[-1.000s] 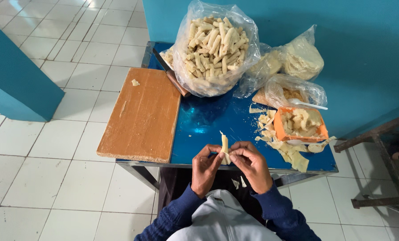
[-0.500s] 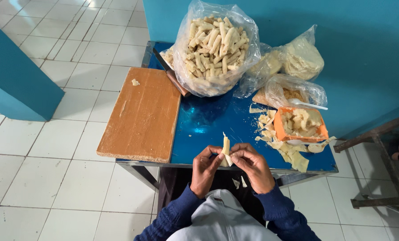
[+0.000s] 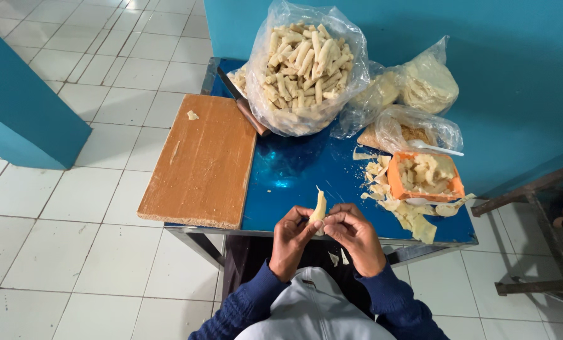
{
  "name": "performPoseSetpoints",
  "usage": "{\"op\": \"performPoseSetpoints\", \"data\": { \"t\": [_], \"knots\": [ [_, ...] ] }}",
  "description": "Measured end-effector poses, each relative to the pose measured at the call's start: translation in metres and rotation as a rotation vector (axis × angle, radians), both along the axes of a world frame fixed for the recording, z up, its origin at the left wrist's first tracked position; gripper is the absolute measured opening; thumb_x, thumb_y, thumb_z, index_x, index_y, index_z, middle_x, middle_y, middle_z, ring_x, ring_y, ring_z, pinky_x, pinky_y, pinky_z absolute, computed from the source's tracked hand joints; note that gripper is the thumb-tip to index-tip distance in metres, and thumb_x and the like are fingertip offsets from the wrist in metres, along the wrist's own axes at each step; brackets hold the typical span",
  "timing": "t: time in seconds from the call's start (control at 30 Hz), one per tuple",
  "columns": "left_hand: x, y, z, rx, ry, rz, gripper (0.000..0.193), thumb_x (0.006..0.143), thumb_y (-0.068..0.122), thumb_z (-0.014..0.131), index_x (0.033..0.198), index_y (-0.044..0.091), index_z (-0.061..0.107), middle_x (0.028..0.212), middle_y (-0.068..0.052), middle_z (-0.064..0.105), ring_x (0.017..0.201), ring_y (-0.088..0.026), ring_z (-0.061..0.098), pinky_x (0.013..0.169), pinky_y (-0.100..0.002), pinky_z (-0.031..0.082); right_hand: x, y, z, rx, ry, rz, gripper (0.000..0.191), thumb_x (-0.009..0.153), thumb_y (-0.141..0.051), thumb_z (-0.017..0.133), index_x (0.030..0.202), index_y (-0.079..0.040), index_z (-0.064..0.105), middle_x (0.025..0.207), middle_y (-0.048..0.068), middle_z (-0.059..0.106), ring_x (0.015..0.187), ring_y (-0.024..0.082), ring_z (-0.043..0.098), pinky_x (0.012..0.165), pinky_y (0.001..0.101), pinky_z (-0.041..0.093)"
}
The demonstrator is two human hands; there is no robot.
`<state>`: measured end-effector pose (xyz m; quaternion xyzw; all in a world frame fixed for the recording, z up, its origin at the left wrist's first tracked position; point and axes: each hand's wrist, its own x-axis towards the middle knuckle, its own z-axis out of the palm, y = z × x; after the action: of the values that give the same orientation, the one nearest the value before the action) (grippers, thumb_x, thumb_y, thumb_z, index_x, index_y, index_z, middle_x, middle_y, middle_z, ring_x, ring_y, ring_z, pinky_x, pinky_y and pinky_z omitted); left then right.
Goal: The person sits at a blue table and folds flat dough pieces by hand one at a time, pressing each fold and placing it onto a growing pile of folded pieces on the table. Occasionally they scoop a powdery substance from a plastic bag with a spoon and sprinkle it onto a piece before folding.
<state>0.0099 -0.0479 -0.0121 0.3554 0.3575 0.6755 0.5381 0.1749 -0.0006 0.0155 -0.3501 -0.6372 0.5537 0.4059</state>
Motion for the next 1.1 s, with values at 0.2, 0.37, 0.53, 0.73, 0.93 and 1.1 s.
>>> {"op": "performPoseSetpoints", "data": {
  "t": [0.2,0.37,0.53,0.73,0.93,1.1],
  "knots": [
    [0.001,-0.002,-0.001,-0.012,-0.057,-0.026,0.019,0.097,0.010,0.070,0.110,-0.003,0.063,0.100,-0.006,0.070,0.091,-0.010,0.065,0.082,-0.025,0.053,0.000,-0.001,0.004,0.046,-0.097,-0.026,0.013,0.093,-0.011,0.073,0.092,0.002,0.072,0.111,0.001,0.059,0.084,0.006,0.055,0.074,0.0228,0.048],
    [0.000,-0.001,0.003,0.015,-0.049,-0.007,0.019,0.096,0.007,0.069,0.111,0.000,0.060,0.100,-0.006,0.070,0.091,-0.010,0.066,0.081,-0.026,0.054,-0.003,-0.003,0.003,0.054,-0.087,-0.041,0.012,0.093,-0.011,0.072,0.092,0.001,0.072,0.112,0.001,0.058,0.083,0.006,0.054,0.070,0.0229,0.047],
    [0.003,-0.003,0.006,0.080,-0.029,0.073,0.021,0.097,0.003,0.071,0.108,0.003,0.053,0.098,-0.004,0.064,0.093,-0.009,0.063,0.081,-0.026,0.053,-0.006,-0.006,0.005,0.110,-0.081,-0.046,0.012,0.093,-0.012,0.072,0.092,0.000,0.071,0.113,0.001,0.056,0.090,0.005,0.059,0.073,0.0225,0.051],
    [0.002,-0.005,0.005,0.083,-0.009,0.075,0.021,0.097,0.005,0.069,0.104,0.005,0.050,0.094,-0.005,0.066,0.088,-0.009,0.065,0.078,-0.025,0.054,-0.005,-0.004,0.004,0.059,-0.138,-0.072,0.014,0.092,-0.013,0.073,0.090,0.000,0.071,0.110,0.001,0.057,0.084,0.008,0.055,0.067,0.0241,0.047],
    [0.002,-0.010,0.008,0.065,0.141,0.042,0.019,0.096,0.001,0.072,0.101,0.002,0.053,0.101,-0.005,0.065,0.090,-0.007,0.062,0.075,-0.024,0.051,-0.001,-0.002,-0.004,0.080,-0.085,-0.034,0.014,0.094,-0.014,0.071,0.090,-0.001,0.071,0.113,0.002,0.053,0.092,0.009,0.055,0.076,0.0248,0.047],
    [0.002,-0.006,0.006,0.120,0.086,0.049,0.015,0.096,0.001,0.069,0.100,0.001,0.054,0.108,-0.007,0.068,0.097,-0.008,0.064,0.085,-0.025,0.055,0.001,0.002,-0.017,0.056,-0.019,-0.018,0.013,0.097,-0.012,0.067,0.092,0.000,0.070,0.115,0.003,0.054,0.101,0.011,0.056,0.086,0.0263,0.049]
  ]
}}
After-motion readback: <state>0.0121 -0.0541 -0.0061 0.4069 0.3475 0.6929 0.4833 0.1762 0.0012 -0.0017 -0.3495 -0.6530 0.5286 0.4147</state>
